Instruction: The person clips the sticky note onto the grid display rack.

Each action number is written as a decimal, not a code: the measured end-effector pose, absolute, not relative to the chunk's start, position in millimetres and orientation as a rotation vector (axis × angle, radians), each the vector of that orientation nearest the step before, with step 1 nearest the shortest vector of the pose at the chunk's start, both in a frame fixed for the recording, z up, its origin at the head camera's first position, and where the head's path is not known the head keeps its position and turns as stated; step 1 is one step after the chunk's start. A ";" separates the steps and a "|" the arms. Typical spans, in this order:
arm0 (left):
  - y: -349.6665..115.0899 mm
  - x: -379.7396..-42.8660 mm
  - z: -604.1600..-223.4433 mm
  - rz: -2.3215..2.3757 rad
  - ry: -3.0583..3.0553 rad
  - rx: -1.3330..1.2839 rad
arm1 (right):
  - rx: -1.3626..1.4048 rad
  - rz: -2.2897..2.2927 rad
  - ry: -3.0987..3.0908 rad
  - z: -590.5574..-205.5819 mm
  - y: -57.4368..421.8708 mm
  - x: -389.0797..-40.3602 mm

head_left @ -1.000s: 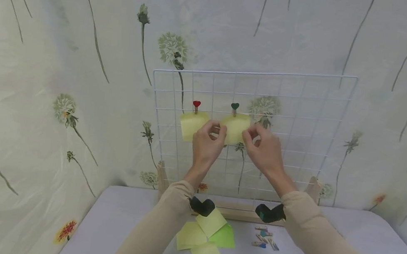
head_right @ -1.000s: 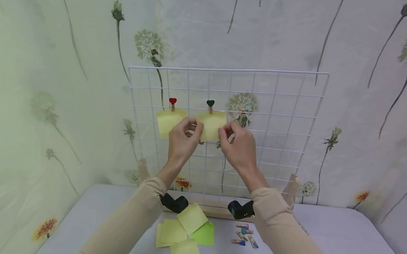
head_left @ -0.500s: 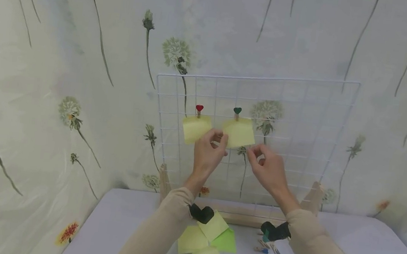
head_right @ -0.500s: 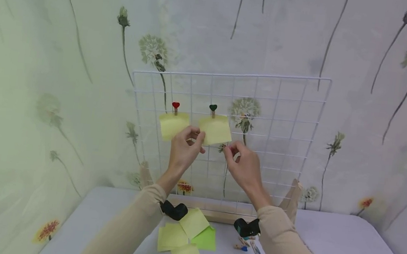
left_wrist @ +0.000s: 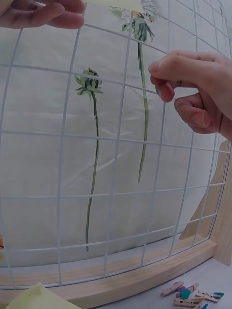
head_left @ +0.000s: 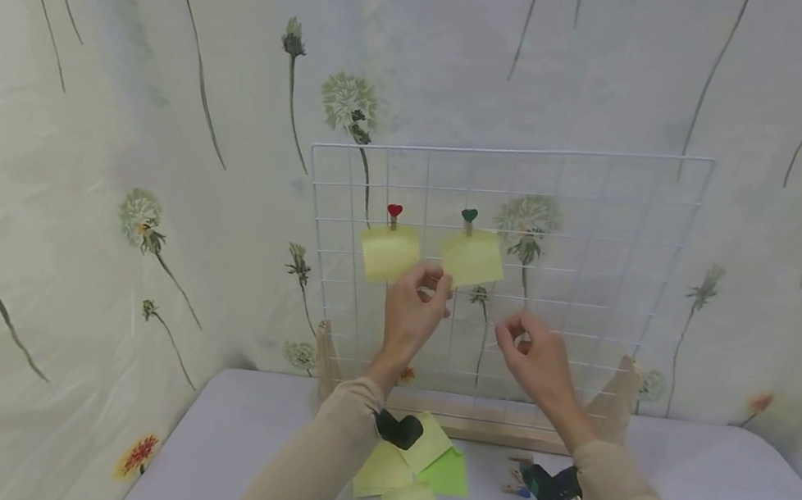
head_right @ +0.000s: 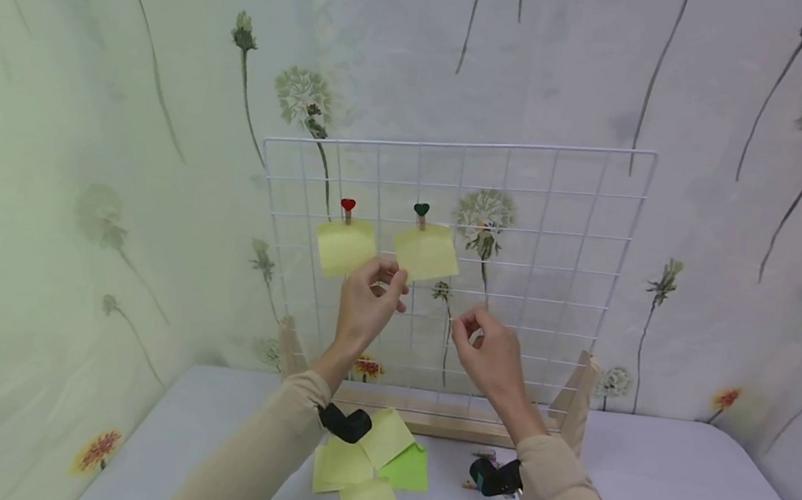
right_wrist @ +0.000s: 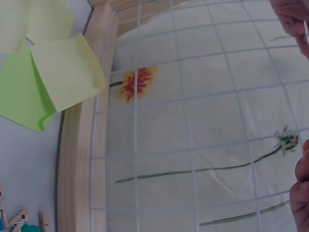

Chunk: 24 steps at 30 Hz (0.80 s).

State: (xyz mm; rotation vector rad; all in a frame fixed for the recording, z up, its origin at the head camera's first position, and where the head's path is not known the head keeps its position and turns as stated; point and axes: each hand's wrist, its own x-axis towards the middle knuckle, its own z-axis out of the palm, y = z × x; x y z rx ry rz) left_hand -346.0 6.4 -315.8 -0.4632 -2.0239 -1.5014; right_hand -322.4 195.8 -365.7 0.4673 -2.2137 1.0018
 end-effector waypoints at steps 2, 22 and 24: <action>6.1 -345.4 -317.4 -1.499 -2.027 -0.457 | 0.461 1.008 -2.221 -371.1 196.9 -321.0; 5.4 -343.8 -329.4 -1.463 -2.070 -0.466 | 0.361 1.068 -2.326 -408.8 206.1 -310.3; 5.4 -343.8 -330.7 -1.455 -2.076 -0.465 | 0.365 1.085 -2.333 -411.9 208.5 -309.4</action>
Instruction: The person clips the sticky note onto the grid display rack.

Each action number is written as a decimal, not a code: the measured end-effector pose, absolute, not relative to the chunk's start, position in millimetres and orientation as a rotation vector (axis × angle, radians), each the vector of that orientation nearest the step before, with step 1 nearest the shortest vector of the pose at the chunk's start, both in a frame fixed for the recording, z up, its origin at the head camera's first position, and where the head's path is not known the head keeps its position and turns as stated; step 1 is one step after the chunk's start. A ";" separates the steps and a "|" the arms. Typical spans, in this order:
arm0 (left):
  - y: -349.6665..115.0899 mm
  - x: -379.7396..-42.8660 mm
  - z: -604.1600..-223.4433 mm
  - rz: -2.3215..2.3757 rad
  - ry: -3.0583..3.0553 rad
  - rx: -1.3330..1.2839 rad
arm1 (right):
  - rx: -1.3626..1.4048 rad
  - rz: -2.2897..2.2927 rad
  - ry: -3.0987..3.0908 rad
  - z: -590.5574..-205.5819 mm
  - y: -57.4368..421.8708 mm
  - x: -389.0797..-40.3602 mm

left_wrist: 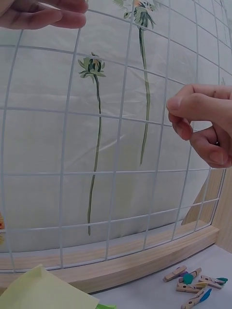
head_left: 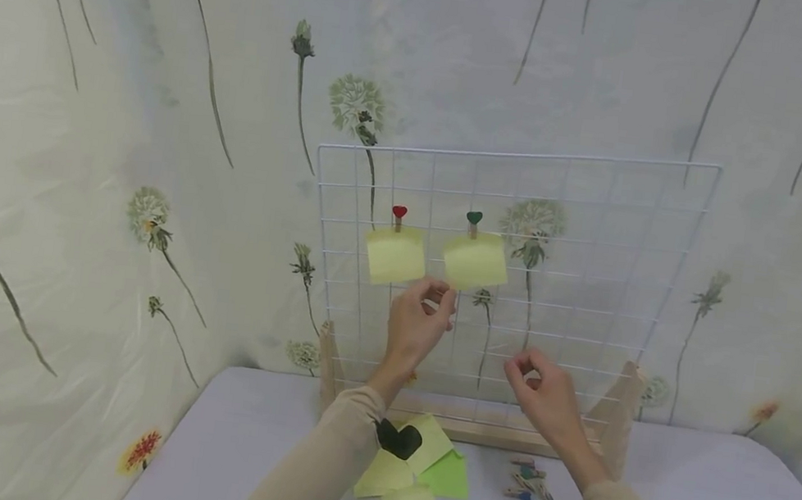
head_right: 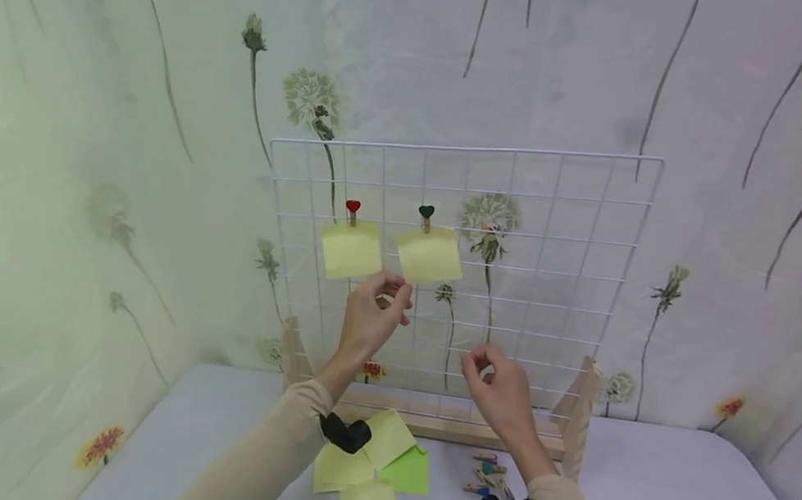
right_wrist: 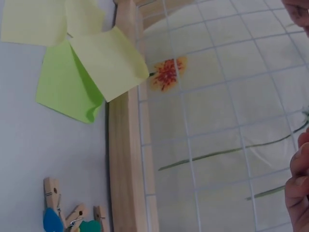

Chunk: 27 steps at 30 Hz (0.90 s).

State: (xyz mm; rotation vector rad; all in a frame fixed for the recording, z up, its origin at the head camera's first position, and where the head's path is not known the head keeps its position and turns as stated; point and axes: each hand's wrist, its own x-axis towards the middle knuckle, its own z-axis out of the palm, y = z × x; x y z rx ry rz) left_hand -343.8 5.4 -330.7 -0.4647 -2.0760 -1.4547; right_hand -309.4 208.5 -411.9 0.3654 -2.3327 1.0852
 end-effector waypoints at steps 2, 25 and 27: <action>5.2 -343.7 -332.2 -1.440 -2.086 -0.461 | 0.367 1.117 -2.345 -415.1 210.3 -308.4; -5.6 -340.1 -366.4 -1.385 -2.186 -0.377 | 0.278 1.094 -2.522 -441.4 225.0 -295.0; -6.3 -339.7 -371.2 -1.402 -2.184 -0.363 | 0.287 1.074 -2.526 -444.9 226.9 -295.3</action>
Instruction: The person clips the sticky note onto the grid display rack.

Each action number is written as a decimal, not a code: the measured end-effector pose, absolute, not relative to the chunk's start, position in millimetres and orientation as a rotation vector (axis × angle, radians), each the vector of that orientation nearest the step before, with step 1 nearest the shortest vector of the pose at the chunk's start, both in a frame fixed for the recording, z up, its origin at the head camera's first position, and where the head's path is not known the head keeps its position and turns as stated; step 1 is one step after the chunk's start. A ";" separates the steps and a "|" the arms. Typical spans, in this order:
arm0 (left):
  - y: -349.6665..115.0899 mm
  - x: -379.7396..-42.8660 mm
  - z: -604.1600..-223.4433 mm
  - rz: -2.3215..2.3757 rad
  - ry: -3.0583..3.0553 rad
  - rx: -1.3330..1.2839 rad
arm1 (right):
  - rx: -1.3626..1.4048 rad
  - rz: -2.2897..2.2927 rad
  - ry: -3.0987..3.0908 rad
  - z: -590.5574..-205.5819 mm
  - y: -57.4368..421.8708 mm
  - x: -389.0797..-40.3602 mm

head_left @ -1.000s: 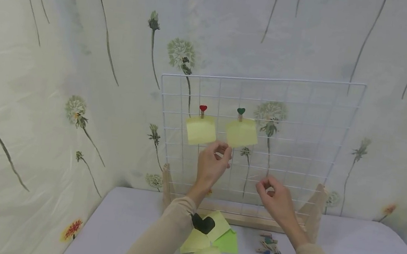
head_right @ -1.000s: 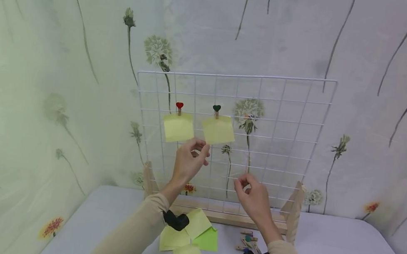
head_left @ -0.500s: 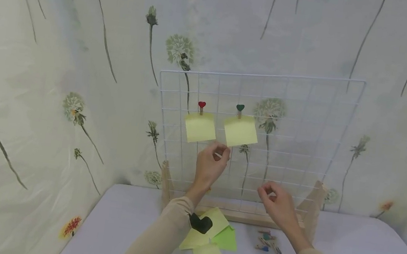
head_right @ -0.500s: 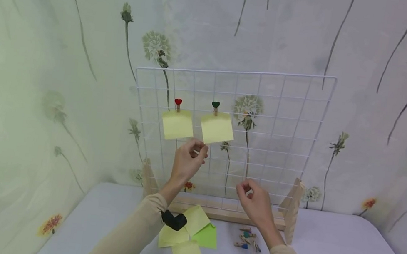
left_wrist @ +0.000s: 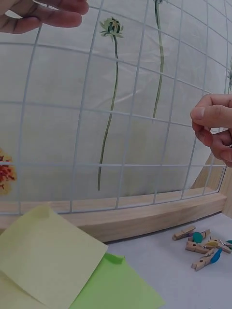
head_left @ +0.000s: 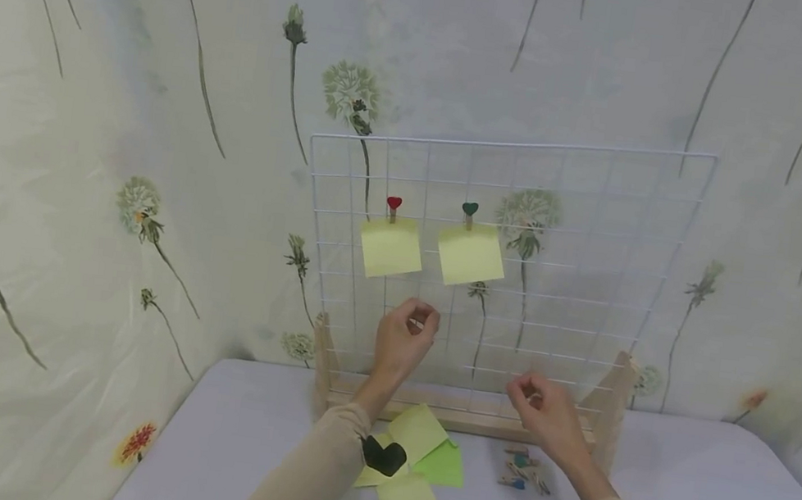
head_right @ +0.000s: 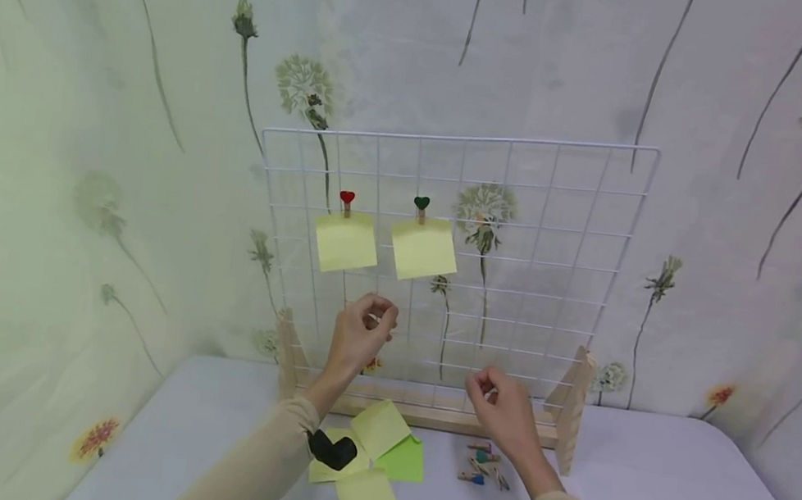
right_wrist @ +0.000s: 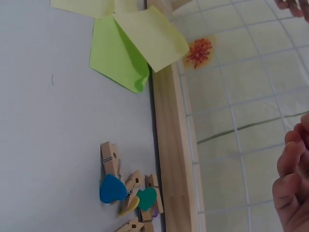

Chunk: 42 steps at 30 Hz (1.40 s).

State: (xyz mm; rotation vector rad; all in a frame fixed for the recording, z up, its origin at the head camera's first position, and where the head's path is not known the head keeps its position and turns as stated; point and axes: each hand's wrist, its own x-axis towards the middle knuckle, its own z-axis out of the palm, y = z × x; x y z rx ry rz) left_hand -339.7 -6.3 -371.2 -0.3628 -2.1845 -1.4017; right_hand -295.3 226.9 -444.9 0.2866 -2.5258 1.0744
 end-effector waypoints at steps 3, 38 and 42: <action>-9.0 -339.1 -378.1 -1.436 -2.182 -0.351 | 0.282 1.045 -2.536 -449.2 228.9 -297.2; -41.3 -324.4 -452.7 -1.461 -2.502 -0.450 | 0.147 1.106 -2.748 -484.2 244.9 -283.6; -47.6 -321.5 -462.6 -1.464 -2.629 -0.554 | 0.137 1.095 -2.762 -491.3 250.6 -283.4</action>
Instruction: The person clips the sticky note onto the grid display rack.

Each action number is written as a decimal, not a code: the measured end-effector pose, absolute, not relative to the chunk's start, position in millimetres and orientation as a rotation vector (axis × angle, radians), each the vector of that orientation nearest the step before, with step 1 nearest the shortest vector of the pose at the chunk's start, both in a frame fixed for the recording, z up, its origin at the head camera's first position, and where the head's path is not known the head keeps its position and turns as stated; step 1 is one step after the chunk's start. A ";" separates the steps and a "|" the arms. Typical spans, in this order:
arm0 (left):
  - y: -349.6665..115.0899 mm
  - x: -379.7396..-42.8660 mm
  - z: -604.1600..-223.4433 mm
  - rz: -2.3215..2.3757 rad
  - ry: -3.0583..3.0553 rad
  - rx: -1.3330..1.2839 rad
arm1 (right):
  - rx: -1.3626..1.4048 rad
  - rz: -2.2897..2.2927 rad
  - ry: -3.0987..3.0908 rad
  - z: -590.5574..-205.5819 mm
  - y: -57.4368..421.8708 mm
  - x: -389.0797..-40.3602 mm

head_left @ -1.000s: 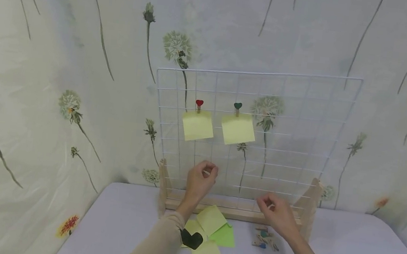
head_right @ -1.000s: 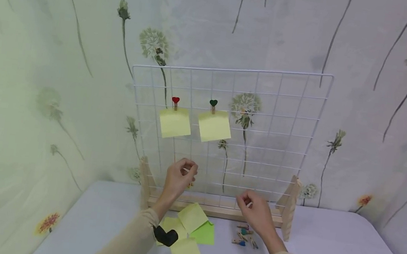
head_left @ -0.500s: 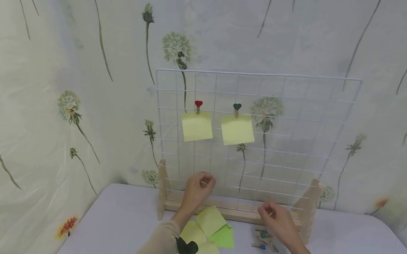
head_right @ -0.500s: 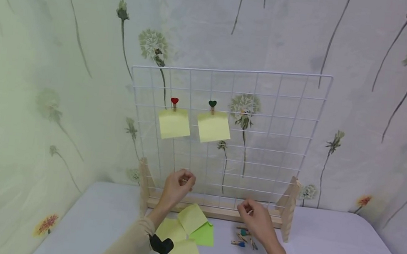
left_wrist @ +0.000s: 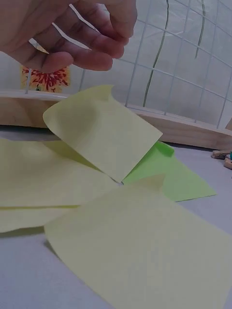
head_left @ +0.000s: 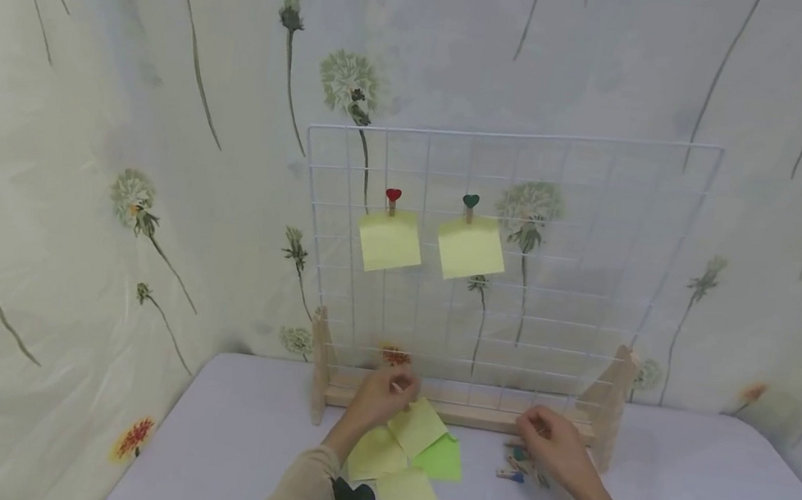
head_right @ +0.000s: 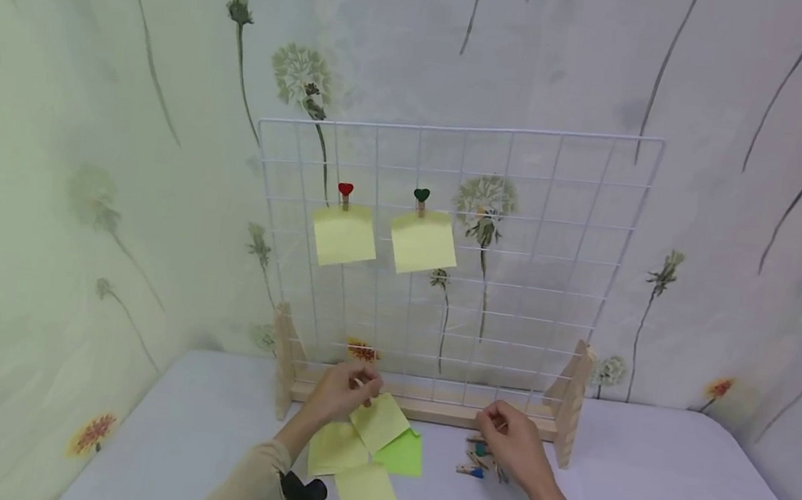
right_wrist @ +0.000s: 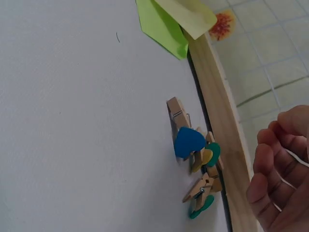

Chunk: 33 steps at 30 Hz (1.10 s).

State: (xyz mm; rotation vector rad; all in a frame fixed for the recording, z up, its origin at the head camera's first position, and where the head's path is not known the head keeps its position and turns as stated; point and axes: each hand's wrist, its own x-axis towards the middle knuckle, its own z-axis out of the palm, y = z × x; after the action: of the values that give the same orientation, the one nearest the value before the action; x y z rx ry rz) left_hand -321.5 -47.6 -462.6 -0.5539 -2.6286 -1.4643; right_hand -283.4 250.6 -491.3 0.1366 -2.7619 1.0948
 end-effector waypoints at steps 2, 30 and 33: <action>-49.8 -320.6 -466.1 -1.472 -2.673 -0.601 | 0.116 1.078 -2.774 -495.0 253.6 -283.8; -66.1 -302.9 -521.2 -1.431 -2.778 -0.668 | -0.030 1.307 -2.761 -531.6 274.2 -259.7; -68.0 -295.9 -520.7 -1.381 -2.797 -0.629 | -0.061 1.357 -2.762 -532.7 274.7 -259.6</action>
State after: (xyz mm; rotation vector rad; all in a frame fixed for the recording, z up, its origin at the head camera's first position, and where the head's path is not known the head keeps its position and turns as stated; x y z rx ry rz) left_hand -295.9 -68.0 -520.7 -0.6291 -2.7973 -1.3805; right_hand -259.6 274.7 -532.7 -0.0610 -2.7622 1.3565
